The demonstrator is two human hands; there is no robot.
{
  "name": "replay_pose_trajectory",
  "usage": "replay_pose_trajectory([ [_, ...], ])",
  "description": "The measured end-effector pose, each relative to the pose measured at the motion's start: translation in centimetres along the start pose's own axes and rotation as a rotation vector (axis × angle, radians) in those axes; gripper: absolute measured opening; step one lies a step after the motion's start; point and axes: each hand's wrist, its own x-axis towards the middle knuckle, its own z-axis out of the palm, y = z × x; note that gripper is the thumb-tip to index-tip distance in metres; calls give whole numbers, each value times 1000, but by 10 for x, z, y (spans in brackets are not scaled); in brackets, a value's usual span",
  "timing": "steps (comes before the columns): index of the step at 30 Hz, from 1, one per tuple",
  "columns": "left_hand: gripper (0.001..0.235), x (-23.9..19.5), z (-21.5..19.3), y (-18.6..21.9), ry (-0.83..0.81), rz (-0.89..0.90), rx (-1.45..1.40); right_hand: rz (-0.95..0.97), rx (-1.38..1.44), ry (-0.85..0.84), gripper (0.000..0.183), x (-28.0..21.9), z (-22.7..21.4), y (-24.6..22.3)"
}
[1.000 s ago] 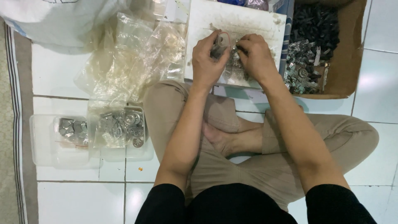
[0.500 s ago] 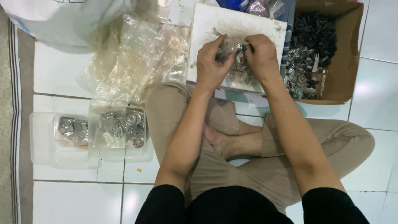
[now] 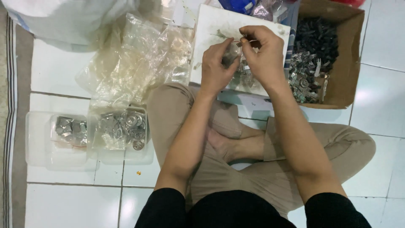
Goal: The person sits cross-legged on the floor and sorts small metal parts from a cardboard box onto a white board. They pick up handfuls of parts, separate them by hand, and place selected pieces onto the board while leaving the rest in the box.
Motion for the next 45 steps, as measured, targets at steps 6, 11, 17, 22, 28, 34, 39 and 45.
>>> replay_pose_trajectory([
  [6, 49, -5, 4, -7, -17, -58, 61, -77, -66, -34, 21, -8, 2, -10],
  [11, 49, 1, -1, -5, 17, -49, -50, 12, -50, 28, 16, -22, -22, 17],
  [17, 46, 2, -2, 0, 7, -63, -52, 432, -289, -246, 71, -77, -19, 79],
  [22, 44, 1, -1, 0, 3, -71, -24, 446, -195, -162, 59, -70, -4, 86],
  [28, 41, 3, -5, 8, -15, -96, -23, 253, -195, -136, 43, -58, 5, 111],
  [34, 44, 2, -2, 3, -11, -82, -39, 268, -312, -196, 66, -52, 8, 91],
  [39, 45, 2, -3, 5, -13, -98, -55, 117, -345, -116, 58, -51, 19, 110],
  [45, 47, 0, -3, 2, -33, -125, -29, 126, -328, -183, 27, -45, 22, 108],
])
